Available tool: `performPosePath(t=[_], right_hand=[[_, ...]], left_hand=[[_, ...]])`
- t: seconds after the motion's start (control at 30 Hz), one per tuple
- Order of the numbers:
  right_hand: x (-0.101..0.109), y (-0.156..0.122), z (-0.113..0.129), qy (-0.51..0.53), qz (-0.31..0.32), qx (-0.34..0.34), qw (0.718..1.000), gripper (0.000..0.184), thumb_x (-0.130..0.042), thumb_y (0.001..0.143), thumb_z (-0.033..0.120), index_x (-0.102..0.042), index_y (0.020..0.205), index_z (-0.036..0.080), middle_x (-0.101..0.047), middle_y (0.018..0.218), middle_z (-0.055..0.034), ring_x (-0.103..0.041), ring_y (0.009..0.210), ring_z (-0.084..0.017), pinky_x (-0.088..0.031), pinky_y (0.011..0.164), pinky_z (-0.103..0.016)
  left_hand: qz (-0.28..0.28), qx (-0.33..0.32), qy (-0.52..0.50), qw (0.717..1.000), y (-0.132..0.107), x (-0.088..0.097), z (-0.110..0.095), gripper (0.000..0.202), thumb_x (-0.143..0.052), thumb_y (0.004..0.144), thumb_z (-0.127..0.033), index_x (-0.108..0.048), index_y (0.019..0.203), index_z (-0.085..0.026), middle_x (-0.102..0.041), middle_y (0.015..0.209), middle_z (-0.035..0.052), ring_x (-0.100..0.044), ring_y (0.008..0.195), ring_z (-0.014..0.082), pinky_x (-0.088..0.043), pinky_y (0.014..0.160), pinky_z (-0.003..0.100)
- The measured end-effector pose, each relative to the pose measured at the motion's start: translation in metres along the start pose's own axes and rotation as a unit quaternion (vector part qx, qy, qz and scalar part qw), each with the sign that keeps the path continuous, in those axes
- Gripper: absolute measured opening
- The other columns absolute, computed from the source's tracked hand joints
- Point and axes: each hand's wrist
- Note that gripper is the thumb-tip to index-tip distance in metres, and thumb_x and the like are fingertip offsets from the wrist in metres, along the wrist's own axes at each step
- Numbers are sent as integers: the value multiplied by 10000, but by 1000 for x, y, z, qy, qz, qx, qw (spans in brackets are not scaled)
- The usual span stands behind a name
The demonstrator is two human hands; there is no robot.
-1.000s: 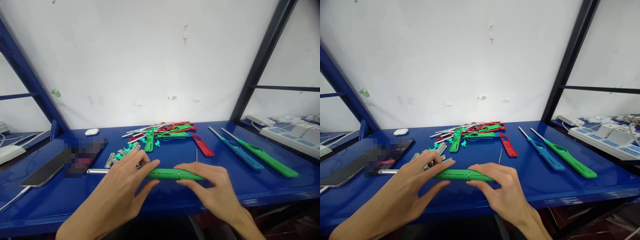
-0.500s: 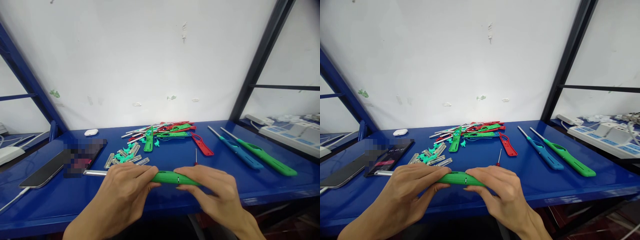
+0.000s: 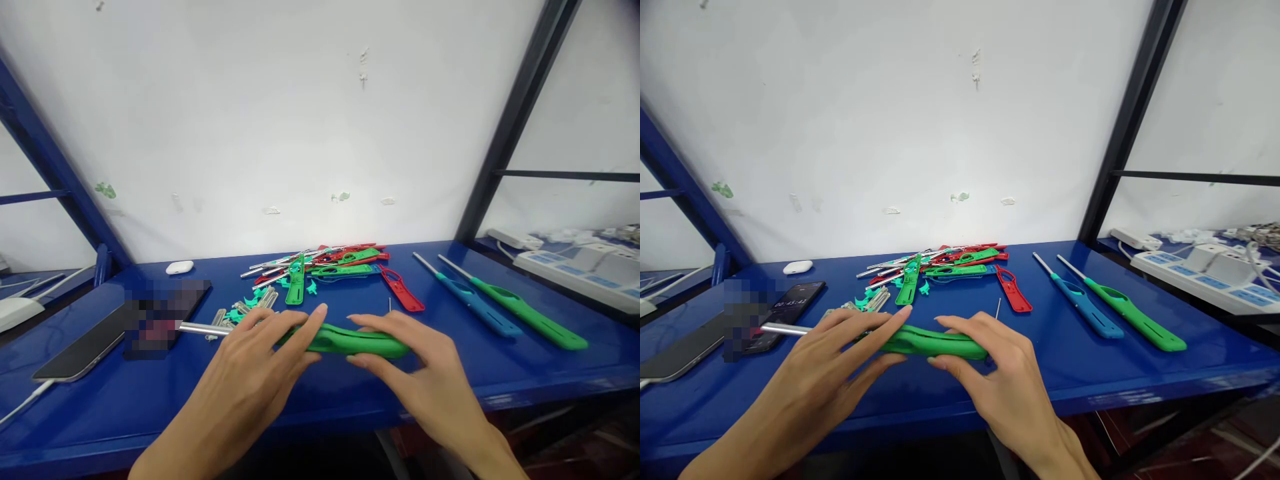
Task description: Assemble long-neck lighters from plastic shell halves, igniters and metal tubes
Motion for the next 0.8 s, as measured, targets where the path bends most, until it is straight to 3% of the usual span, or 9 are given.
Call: performPosePath(t=[0.1, 0.17, 0.27, 0.4, 0.5, 0.63, 0.8], right_hand=[[-1, -2, 0, 10, 0, 44, 999, 354, -807, 924, 232, -730, 1252, 342, -729, 911, 33, -690, 758, -134, -563, 724, -234], [-1, -2, 3, 21, 9, 52, 998, 294, -799, 929, 214, -738, 1196, 324, -728, 925, 30, -704, 780, -128, -567, 736, -227], [0, -1, 8, 28, 17, 49, 998, 218, -792, 932, 206, -731, 1121, 297, -760, 969, 21, -735, 824, -140, -590, 765, -227], [2, 0, 12, 28, 16, 52, 998, 258, -811, 909, 192, -735, 1136, 289, -822, 1017, 35, -786, 857, -144, -618, 823, -203], [2, 0, 13, 32, -1, 67, 997, 279, -820, 897, 182, -762, 1149, 288, -846, 1006, 42, -809, 835, -149, -635, 820, -197], [1, -1, 14, 46, -13, 80, 996, 260, -814, 894, 165, -791, 1127, 276, -857, 985, 31, -822, 810, -163, -655, 797, -207], [1, -1, 19, 69, -9, 78, 995, 289, -809, 882, 128, -803, 1136, 265, -860, 993, 31, -825, 822, -158, -659, 798, -195]], left_hand=[[-21, 13, -75, 997, 4, 0, -1, 275, -539, 1107, -230, -581, 1376, -188, -763, 1130, 57, -714, 959, 197, -469, 948, 386], [-34, 23, -111, 993, 7, 2, -2, 174, -551, 1098, -193, -633, 1249, -219, -764, 1088, 26, -710, 938, 179, -472, 900, 357], [-48, 40, -152, 986, 11, 7, -6, 172, -556, 1078, -129, -658, 1157, -243, -758, 1048, 12, -706, 957, 179, -482, 869, 340], [-63, 46, -188, 979, 13, 8, -12, 239, -556, 1057, -83, -666, 1189, -250, -767, 1064, 22, -718, 989, 182, -510, 877, 330], [-59, 49, -195, 978, 13, 6, -12, 202, -584, 1072, -152, -666, 1228, -250, -780, 1130, 26, -732, 1040, 184, -526, 914, 319], [-61, 28, -205, 976, 15, 6, -13, 155, -604, 1081, -248, -663, 1222, -229, -812, 1079, 16, -760, 922, 164, -538, 885, 314], [-114, 9, -200, 973, 18, 8, -20, 205, -589, 1038, -74, -669, 1189, -187, -815, 1015, 21, -761, 844, 141, -528, 805, 318]])
Point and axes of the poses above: each hand's wrist, its own y-axis towards the middle knuckle, its own x-axis out of the back of the hand, z = x × y
